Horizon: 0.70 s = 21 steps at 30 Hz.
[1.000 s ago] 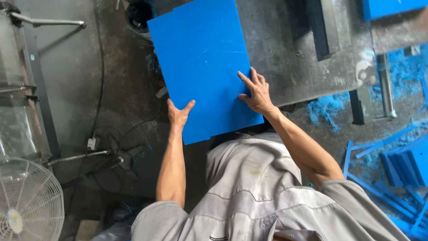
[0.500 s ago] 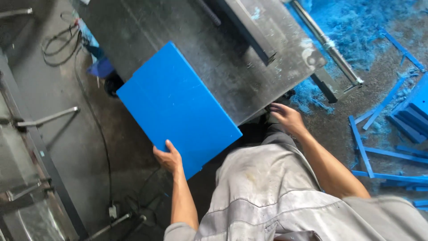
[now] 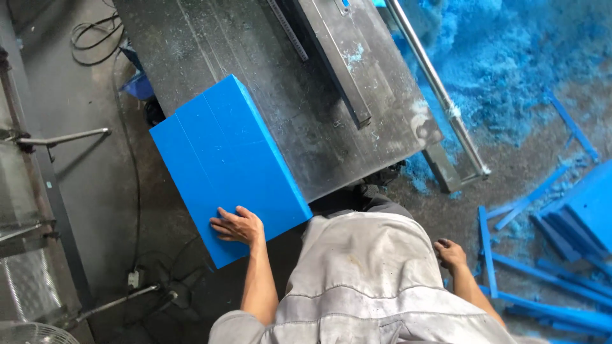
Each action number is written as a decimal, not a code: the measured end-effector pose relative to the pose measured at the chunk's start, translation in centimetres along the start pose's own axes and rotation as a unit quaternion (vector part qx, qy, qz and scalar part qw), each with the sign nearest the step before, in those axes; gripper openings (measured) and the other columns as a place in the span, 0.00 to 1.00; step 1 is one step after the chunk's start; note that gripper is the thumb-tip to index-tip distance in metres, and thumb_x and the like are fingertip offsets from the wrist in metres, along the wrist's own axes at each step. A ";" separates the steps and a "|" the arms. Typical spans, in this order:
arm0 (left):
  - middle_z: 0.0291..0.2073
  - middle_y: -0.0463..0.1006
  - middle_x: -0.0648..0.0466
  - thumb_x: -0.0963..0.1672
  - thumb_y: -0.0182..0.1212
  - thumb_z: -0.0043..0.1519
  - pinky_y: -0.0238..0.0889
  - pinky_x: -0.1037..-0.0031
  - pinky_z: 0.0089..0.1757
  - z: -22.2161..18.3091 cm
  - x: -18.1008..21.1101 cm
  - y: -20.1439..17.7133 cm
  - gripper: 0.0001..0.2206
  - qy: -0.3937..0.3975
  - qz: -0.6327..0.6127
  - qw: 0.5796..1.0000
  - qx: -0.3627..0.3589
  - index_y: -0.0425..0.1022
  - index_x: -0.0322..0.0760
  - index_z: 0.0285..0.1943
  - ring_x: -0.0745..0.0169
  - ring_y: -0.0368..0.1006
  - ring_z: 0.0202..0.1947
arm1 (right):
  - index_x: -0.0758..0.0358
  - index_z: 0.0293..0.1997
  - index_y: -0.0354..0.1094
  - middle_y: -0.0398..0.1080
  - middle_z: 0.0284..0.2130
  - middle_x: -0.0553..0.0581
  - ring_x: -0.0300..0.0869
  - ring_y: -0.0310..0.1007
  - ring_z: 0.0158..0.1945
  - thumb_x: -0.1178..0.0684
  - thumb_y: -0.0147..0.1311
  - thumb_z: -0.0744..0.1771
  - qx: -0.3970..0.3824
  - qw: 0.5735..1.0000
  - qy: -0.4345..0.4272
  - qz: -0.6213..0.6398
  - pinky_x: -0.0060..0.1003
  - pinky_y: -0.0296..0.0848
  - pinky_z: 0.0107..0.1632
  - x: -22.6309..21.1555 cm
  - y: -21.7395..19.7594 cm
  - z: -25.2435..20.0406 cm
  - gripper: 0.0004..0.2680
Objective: Cutting and trimming blue plastic foam blocks using a table saw and a hand tool in a manufacturing setting.
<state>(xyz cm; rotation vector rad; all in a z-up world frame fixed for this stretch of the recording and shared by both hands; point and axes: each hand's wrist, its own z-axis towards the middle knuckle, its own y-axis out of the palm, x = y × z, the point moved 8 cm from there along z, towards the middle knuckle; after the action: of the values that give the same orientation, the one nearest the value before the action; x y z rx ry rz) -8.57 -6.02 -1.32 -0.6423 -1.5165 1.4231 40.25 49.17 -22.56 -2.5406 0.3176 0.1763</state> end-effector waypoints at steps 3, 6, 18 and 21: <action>0.75 0.44 0.24 0.50 0.48 0.70 0.30 0.32 0.65 -1.5 2.0 -0.2 0.28 0.005 0.013 1.000 -0.004 0.52 0.36 0.78 0.25 0.36 0.76 | 0.53 0.59 0.76 0.77 0.47 0.62 0.40 0.76 0.41 0.43 0.65 0.66 0.057 0.971 -0.202 -0.119 0.35 0.68 0.42 -1.3 -0.7 7.7 0.16; 0.76 0.47 0.28 0.50 0.47 0.71 0.31 0.34 0.67 -2.9 2.5 -0.1 0.28 -0.004 -0.003 1.000 0.003 0.52 0.35 0.78 0.28 0.38 0.77 | 0.53 0.62 0.73 0.77 0.45 0.56 0.45 0.79 0.39 0.46 0.60 0.66 -0.016 0.992 -0.123 0.001 0.40 0.78 0.39 -7.7 -2.6 4.4 0.17; 0.68 0.63 0.32 0.46 0.57 0.62 0.48 0.37 0.61 -3.9 7.3 -7.1 0.22 -0.007 -0.011 0.998 0.064 0.68 0.31 0.65 0.30 0.54 0.70 | 0.58 0.55 0.77 0.82 0.40 0.55 0.42 0.84 0.40 0.42 0.60 0.66 -0.025 0.966 -0.222 -0.130 0.38 0.77 0.48 -16.9 -6.1 4.4 0.16; 0.63 0.67 0.33 0.46 0.54 0.67 0.53 0.39 0.67 -3.5 5.2 -4.5 0.19 0.028 -0.052 0.997 0.040 0.67 0.28 0.64 0.30 0.59 0.68 | 0.54 0.52 0.77 0.83 0.37 0.55 0.44 0.83 0.39 0.43 0.60 0.64 -0.025 0.968 -0.233 -0.086 0.40 0.79 0.47 -17.1 -5.5 2.6 0.14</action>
<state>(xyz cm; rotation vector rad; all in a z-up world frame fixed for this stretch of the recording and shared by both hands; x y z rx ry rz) -6.83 -0.80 4.00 -0.5427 -1.4221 1.3674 25.06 58.29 -18.60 -2.4646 -0.0932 0.7045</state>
